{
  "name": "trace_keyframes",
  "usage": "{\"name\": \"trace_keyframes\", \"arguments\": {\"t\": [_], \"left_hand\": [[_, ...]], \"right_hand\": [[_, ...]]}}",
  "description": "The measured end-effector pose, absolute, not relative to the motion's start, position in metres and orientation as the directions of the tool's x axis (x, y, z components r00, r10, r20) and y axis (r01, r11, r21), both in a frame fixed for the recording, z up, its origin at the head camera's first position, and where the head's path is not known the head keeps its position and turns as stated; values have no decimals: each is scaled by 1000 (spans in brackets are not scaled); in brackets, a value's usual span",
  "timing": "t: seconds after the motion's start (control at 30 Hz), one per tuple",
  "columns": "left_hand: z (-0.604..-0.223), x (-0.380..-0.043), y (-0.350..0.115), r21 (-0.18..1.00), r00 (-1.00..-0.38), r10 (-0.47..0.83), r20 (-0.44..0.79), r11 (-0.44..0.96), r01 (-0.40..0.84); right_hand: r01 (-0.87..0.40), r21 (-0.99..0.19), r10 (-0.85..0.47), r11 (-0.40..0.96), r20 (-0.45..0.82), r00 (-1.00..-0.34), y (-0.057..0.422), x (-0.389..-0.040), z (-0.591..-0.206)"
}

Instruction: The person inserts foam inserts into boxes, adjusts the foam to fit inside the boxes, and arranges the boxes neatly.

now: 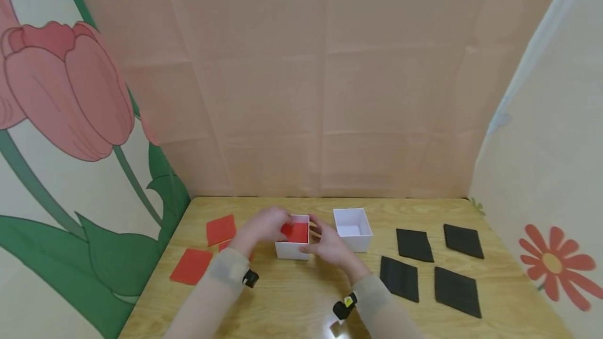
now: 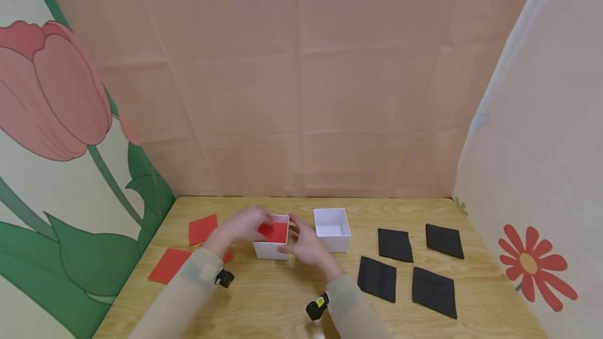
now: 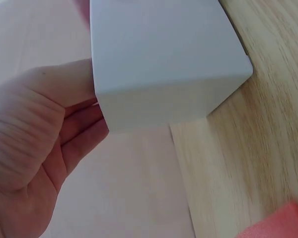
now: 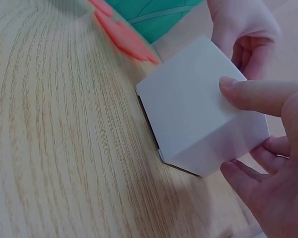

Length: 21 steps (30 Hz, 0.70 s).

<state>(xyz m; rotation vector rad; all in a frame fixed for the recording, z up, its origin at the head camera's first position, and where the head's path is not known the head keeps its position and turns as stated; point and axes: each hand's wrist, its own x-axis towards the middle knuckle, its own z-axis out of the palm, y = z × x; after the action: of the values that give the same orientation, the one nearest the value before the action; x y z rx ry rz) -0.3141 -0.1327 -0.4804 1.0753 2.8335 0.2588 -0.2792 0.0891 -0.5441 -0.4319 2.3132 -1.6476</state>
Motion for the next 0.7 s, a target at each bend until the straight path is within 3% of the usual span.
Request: {"name": "trace_keyframes", "arguments": {"t": [0.27,0.7], "left_hand": [[-482,-314,-126,86,-758,651,-44,758,646],[-486,-316,-121,20,-736,677,-26,736,676]], "right_hand": [[-92,-944,-396,317,-44,-917,89,-278,-542],[-87,-944,-395,317,-48,-917,89,-280,-544]]}}
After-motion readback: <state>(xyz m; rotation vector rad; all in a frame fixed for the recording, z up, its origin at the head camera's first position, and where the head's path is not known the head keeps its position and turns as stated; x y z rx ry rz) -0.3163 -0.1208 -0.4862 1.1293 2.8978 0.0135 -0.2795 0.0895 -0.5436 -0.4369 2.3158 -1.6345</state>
